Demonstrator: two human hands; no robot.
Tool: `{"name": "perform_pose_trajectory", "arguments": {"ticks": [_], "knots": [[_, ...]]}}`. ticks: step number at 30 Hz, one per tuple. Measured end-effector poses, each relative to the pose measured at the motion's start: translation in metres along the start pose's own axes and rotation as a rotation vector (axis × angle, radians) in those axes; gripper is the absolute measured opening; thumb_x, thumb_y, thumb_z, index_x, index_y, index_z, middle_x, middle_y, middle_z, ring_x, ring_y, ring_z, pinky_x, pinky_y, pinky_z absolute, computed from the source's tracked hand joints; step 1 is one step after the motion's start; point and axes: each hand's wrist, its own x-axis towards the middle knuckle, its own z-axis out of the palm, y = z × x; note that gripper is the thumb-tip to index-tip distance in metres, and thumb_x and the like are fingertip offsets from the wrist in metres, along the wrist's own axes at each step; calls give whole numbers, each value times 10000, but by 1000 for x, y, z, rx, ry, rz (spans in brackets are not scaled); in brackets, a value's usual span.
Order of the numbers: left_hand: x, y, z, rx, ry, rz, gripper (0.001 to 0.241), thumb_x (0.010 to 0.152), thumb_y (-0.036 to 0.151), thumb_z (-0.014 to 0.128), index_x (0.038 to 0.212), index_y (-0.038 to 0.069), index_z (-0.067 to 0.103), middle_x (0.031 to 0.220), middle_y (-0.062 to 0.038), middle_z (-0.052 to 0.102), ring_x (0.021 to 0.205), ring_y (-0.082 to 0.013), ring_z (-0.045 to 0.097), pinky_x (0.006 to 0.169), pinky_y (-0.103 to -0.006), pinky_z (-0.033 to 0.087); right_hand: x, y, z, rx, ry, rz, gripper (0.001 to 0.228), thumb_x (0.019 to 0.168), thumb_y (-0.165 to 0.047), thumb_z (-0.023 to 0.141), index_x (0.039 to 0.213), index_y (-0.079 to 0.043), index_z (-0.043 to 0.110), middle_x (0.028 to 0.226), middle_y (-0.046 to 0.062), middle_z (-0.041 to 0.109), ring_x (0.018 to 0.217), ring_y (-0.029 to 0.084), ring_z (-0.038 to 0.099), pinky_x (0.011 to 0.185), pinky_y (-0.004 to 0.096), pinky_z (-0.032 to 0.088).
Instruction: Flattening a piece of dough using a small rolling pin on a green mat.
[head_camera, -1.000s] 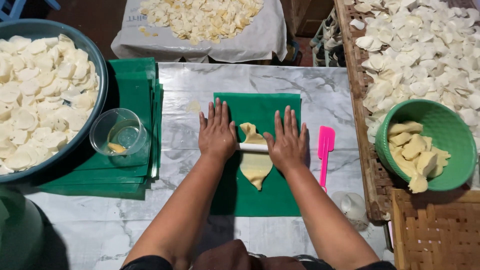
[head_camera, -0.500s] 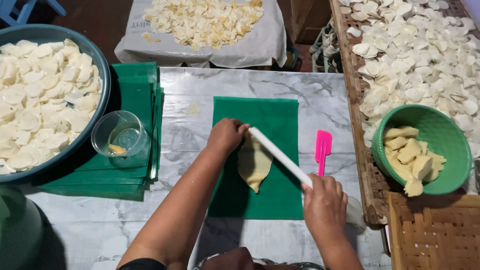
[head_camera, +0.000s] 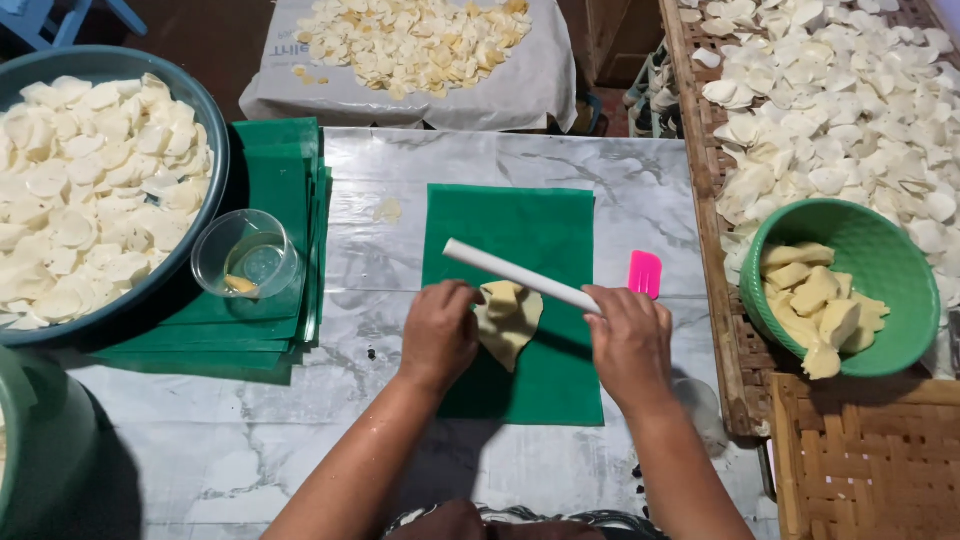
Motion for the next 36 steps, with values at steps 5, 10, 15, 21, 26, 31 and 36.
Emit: {"name": "perform_pose_trajectory", "arguments": {"ticks": [5,10,15,21,26,31,36], "knots": [[35,-4,-14,129,88,-45,338,907,197,588,1242,154,569,1327,-123,512,1245,-311,495,1098,-489,370,18,0,42,18,-96,-216,356,873,-282,708,1222,-333,661,995,-71,658,1023,185,633,915,397,443],[36,-13,11,204,-458,-336,580,1074,361,278,1585,95,341,1705,-163,212,1584,-318,134,1274,-519,33,26,-4,74,-35,-91,-233,398,958,-449,589,1344,-355,608,1281,-4,612,1190,227,618,983,445,440],[68,-23,18,223,-535,-390,624,1062,361,262,1627,96,252,1715,-157,178,1591,-328,105,1270,-540,-8,55,-17,87,-91,-302,-40,646,1069,-517,324,1570,-116,394,1679,205,280,1554,351,253,1145,668,248],[59,-37,34,253,-513,-402,657,1076,486,227,1623,121,252,1716,-128,168,1589,-293,111,1277,-530,-24,47,12,146,-163,191,-115,538,1005,-709,411,784,-222,468,769,-53,420,741,220,546,706,414,432],[64,-25,20,256,-450,-362,637,1080,446,239,1619,107,271,1715,-135,174,1589,-300,111,1275,-539,-6,43,19,145,-122,184,-105,531,1004,-694,452,737,-235,475,720,-35,459,710,231,581,646,405,440],[38,-11,16,253,-509,-394,640,1067,427,219,1624,112,237,1722,-119,139,1591,-297,70,1273,-529,-14,15,8,140,-169,183,-82,516,992,-685,443,745,-232,454,756,-41,425,734,209,551,670,387,433],[45,-26,32,245,-533,-416,642,1059,409,245,1640,144,188,1732,-91,91,1589,-290,58,1271,-536,-18,35,-13,123,-204,190,-23,308,1035,-434,436,1177,-211,594,1340,49,560,1218,252,568,939,470,419]]}}
